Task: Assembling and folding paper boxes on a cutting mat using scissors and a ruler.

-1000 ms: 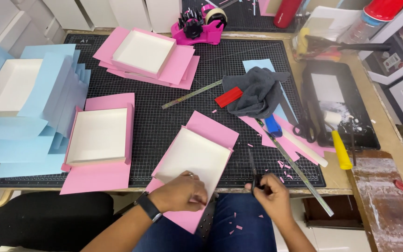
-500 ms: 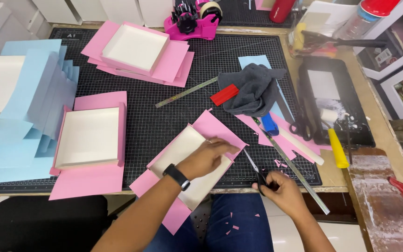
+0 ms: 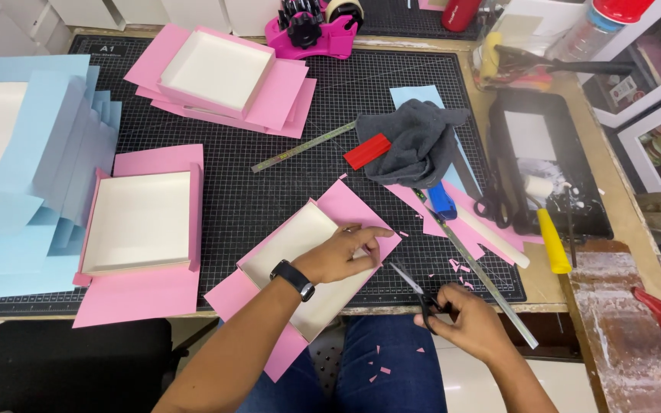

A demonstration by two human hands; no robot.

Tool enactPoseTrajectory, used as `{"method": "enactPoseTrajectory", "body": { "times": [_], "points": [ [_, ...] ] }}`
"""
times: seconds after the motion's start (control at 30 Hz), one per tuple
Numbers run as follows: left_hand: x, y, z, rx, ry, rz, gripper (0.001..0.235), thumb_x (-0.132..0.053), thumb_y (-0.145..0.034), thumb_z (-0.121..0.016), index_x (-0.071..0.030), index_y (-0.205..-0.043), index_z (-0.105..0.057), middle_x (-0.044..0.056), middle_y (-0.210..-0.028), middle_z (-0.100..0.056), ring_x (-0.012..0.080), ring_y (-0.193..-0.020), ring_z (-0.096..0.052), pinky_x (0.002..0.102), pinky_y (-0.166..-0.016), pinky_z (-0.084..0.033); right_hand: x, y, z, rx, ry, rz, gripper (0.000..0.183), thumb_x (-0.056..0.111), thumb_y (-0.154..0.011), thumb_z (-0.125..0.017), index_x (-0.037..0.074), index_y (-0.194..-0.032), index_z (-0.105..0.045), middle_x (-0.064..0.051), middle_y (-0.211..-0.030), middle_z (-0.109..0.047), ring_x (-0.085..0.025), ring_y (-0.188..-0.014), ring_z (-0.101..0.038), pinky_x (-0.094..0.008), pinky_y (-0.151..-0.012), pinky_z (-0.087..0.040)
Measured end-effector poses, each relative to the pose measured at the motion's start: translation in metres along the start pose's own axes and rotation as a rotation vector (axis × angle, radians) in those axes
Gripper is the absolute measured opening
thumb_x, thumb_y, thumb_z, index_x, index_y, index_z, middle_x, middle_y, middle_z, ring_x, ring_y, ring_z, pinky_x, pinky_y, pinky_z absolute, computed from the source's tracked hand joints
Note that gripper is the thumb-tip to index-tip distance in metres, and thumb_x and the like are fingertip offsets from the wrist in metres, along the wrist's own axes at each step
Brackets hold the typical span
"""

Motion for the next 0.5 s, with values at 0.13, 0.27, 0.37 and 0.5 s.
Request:
{"method": "enactPoseTrajectory", "body": {
  "times": [0.13,0.27,0.37,0.5],
  "points": [
    [0.003,0.002,-0.001,0.039,-0.059,0.018,0.080,-0.027,-0.083,-0.077,-0.023,-0.154,-0.040,-0.002,-0.128,-0.072,0.0188,-0.133,-0.053,0.039,-0.121,-0.016,0.020,0.002,0.003,0.031,0.194,-0.024,0.048,0.059,-0.071,-0.087,0.023,-0.079,-0.057,0.012,-0.082,-0.065,-0.010,-0.069,-0.060,-0.029,-0.065,-0.043],
    [-0.001,0.001,0.004,0.075,0.008,0.046,0.078,-0.022,-0.085,-0.075,-0.023,-0.154,-0.037,-0.007,-0.111,-0.076,0.0158,-0.132,-0.058,0.042,-0.123,-0.014,0.021,-0.007,-0.003,0.006,0.172,-0.016,0.050,0.057,-0.072,-0.088,0.022,-0.076,-0.054,0.010,-0.078,-0.059,-0.010,-0.062,-0.054,-0.028,-0.063,-0.041],
    [-0.001,0.003,0.004,0.100,0.036,0.096,0.083,-0.025,-0.083,-0.077,-0.022,-0.155,-0.037,-0.003,-0.114,-0.074,0.0174,-0.126,-0.061,0.041,-0.120,-0.017,0.022,-0.012,-0.004,-0.004,0.181,0.015,0.051,0.055,-0.072,-0.089,0.021,-0.072,-0.051,0.009,-0.071,-0.058,-0.010,-0.064,-0.056,-0.030,-0.061,-0.040],
    [0.000,0.002,0.003,0.092,0.056,0.114,0.082,-0.022,-0.081,-0.077,-0.023,-0.154,-0.039,-0.002,-0.115,-0.074,0.0159,-0.125,-0.060,0.039,-0.120,-0.015,0.025,-0.016,-0.002,0.022,0.149,0.006,0.049,0.052,-0.071,-0.090,0.020,-0.072,-0.052,0.008,-0.070,-0.058,-0.012,-0.058,-0.056,-0.031,-0.060,-0.039]
  ]
}}
Point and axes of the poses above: each hand's wrist, its own y-axis away from the middle knuckle, its own z-axis out of the back of the hand, x = y × z, the point moved 2 cm from there along -y, towards the middle knuckle
